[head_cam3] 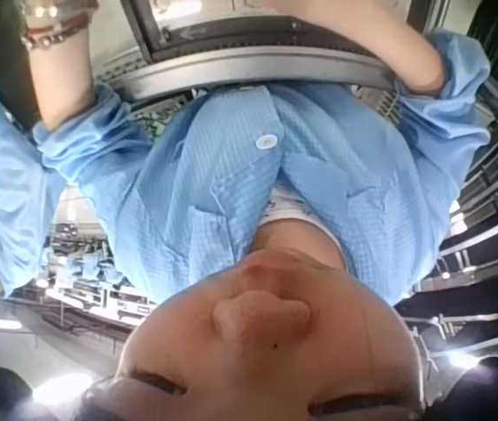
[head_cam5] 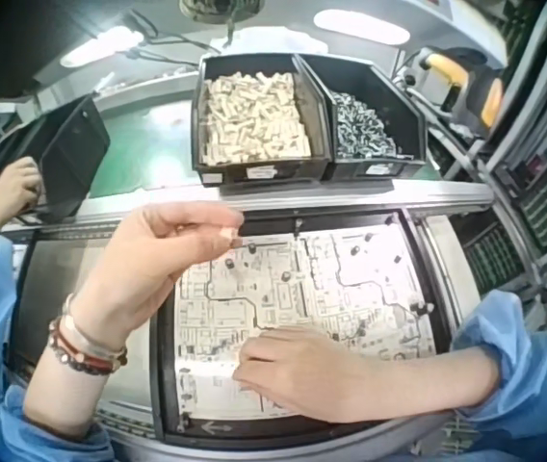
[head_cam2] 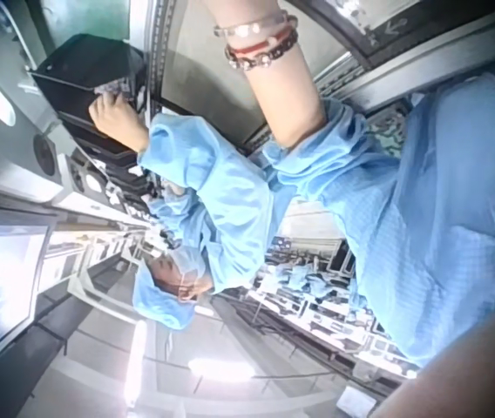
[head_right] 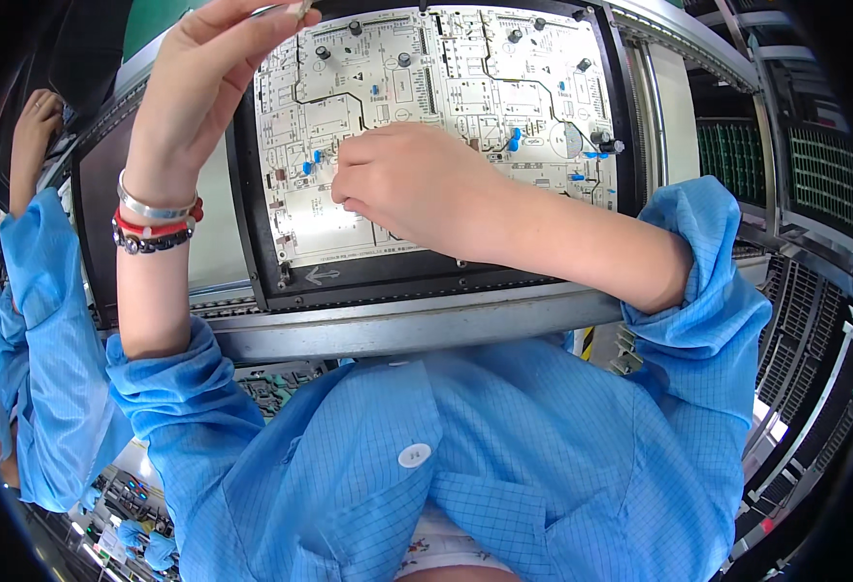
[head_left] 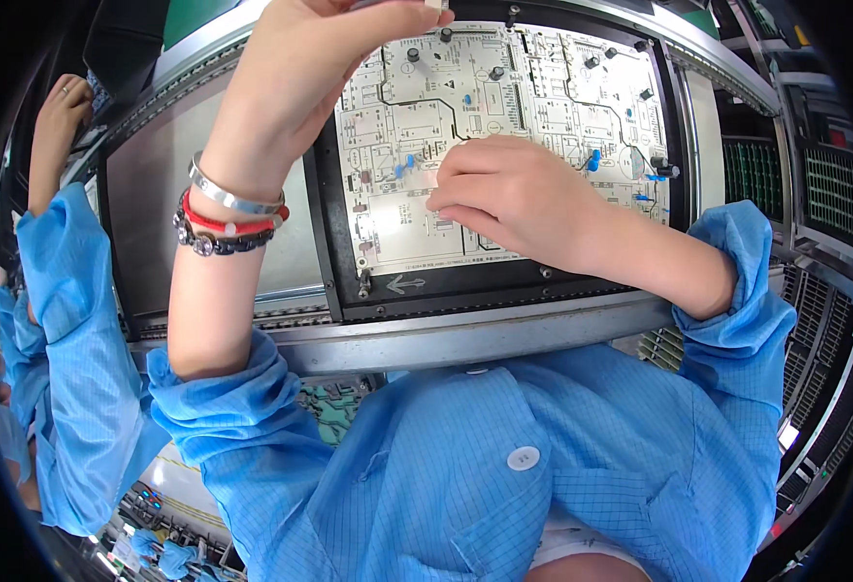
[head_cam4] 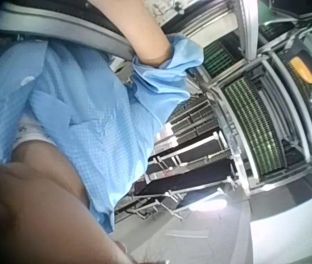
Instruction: Manually placing electronic components onto a printed circuit board following a template.
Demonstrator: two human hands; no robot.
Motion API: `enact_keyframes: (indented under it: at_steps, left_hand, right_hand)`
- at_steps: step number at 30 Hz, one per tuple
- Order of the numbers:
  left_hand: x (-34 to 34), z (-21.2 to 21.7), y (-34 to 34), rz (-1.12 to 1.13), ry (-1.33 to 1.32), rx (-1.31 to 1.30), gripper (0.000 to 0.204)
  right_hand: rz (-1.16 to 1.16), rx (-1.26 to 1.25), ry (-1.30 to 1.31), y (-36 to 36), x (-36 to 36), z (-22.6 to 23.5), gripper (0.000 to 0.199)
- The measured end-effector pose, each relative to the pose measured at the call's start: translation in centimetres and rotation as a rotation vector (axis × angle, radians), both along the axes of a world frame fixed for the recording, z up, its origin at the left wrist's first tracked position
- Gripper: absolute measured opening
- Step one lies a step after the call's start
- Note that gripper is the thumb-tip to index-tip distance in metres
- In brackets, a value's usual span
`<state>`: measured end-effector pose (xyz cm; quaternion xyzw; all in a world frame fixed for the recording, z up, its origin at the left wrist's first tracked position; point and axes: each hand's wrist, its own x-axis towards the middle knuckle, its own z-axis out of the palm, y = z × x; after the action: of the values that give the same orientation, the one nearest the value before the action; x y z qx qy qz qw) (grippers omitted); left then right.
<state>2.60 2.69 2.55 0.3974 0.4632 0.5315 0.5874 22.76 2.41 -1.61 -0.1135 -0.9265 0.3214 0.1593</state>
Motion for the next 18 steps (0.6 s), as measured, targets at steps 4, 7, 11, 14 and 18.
enact_keyframes:
  at_steps: [4,7,11,14,18]
  left_hand:
    - [-0.1,-5.5,2.5,-0.429,-0.639,0.688,0.021]
    - [0.7,-0.1,-0.1,-0.023,0.085,-0.047,0.023]
    - [-0.5,-1.9,-0.3,-0.055,0.333,0.177,0.034]
    - [-0.3,-2.0,-0.2,-0.054,0.364,0.160,0.037]
    - [-1.3,-1.0,0.3,-0.076,0.338,0.113,0.037]
  right_hand:
    - [0.020,0.152,0.049,-0.7,-0.4,0.0,0.014]
    - [0.014,0.346,0.048,-0.9,0.0,0.0,0.017]
    - [0.034,0.275,0.078,-0.9,-0.5,0.1,0.015]
    - [0.012,0.267,0.104,-1.3,-0.9,0.0,0.013]
    - [-0.056,0.373,0.095,-1.9,-3.0,1.6,0.010]
